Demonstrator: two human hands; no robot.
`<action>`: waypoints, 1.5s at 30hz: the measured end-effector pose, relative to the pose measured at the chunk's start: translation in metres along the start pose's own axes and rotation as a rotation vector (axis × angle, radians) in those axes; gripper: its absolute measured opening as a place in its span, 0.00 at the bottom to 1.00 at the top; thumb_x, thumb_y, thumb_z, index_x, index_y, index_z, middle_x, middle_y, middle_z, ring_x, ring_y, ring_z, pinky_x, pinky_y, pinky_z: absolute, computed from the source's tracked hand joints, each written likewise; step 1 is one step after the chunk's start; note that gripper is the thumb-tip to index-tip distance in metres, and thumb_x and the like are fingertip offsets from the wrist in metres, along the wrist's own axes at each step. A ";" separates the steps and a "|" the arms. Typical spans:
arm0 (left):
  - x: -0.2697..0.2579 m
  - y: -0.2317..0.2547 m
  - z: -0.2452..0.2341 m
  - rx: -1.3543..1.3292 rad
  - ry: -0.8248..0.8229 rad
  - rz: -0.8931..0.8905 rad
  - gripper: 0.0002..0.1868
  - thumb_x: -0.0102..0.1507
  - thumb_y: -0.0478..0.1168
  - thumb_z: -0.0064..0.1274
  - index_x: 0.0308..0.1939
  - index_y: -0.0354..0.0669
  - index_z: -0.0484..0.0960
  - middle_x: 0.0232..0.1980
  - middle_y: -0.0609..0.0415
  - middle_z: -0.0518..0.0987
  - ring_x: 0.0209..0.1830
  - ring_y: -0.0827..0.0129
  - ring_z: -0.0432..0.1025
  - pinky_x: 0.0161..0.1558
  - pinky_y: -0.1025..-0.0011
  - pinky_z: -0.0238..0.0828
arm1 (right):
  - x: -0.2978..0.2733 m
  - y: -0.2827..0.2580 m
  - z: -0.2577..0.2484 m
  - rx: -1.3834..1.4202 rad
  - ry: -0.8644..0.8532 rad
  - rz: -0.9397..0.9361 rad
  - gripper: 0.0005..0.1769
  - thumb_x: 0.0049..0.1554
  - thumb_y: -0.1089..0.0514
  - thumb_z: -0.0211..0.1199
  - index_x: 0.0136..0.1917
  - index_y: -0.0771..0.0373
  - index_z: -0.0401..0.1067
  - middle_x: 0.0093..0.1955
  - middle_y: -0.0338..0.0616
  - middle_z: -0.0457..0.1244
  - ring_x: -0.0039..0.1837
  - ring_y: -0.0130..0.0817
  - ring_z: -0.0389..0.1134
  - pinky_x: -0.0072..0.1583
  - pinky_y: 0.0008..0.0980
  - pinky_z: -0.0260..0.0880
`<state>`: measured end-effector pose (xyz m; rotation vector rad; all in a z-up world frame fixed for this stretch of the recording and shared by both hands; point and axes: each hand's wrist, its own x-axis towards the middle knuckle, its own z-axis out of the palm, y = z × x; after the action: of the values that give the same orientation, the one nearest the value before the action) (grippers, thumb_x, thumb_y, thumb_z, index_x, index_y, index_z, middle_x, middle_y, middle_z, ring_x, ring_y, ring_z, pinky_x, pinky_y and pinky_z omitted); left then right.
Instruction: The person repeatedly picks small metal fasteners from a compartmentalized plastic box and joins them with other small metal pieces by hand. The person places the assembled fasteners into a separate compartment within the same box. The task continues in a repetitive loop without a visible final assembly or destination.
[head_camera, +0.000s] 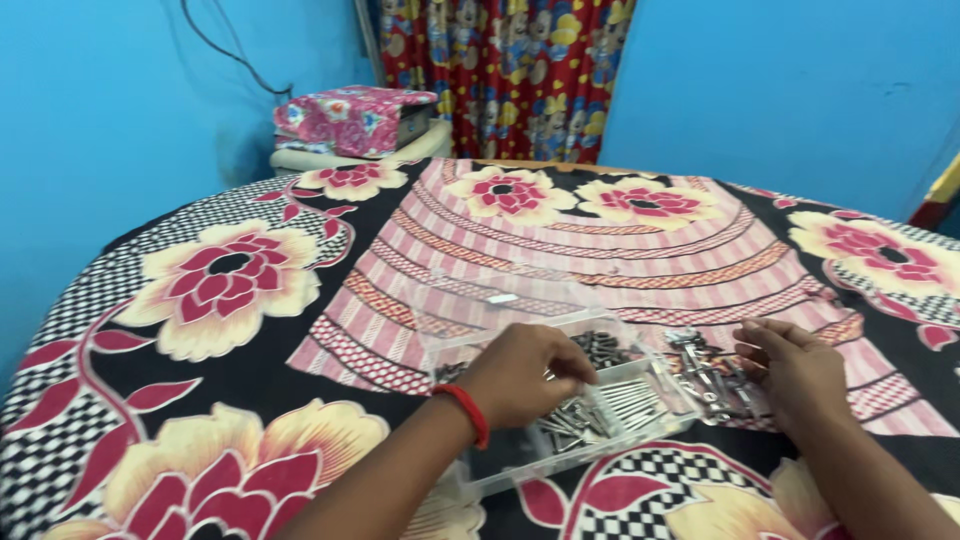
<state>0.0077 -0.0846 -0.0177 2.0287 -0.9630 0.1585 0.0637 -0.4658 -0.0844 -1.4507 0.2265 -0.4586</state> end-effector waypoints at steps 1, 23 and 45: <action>0.011 0.001 0.010 -0.001 -0.009 0.012 0.11 0.55 0.36 0.58 0.39 0.47 0.90 0.41 0.53 0.87 0.42 0.66 0.82 0.48 0.68 0.79 | 0.006 0.002 -0.005 0.052 0.008 0.015 0.10 0.63 0.61 0.62 0.57 0.68 0.73 0.50 0.46 0.69 0.47 0.29 0.70 0.49 0.27 0.70; 0.209 -0.007 0.149 0.441 -0.331 -0.304 0.07 0.56 0.43 0.64 0.38 0.59 0.91 0.47 0.53 0.87 0.51 0.59 0.80 0.60 0.53 0.66 | -0.001 -0.013 0.007 0.118 0.030 0.077 0.09 0.62 0.63 0.60 0.55 0.69 0.72 0.46 0.45 0.69 0.43 0.28 0.69 0.44 0.25 0.69; 0.117 0.015 0.093 -0.096 0.192 -0.003 0.08 0.53 0.39 0.67 0.34 0.44 0.86 0.34 0.55 0.86 0.34 0.73 0.83 0.39 0.73 0.80 | -0.005 -0.008 0.012 -0.071 -0.047 -0.050 0.09 0.61 0.61 0.63 0.53 0.68 0.75 0.46 0.44 0.70 0.43 0.27 0.69 0.44 0.25 0.69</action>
<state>0.0573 -0.2264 -0.0143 1.8889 -0.8314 0.2947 0.0627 -0.4532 -0.0756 -1.5376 0.1702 -0.4606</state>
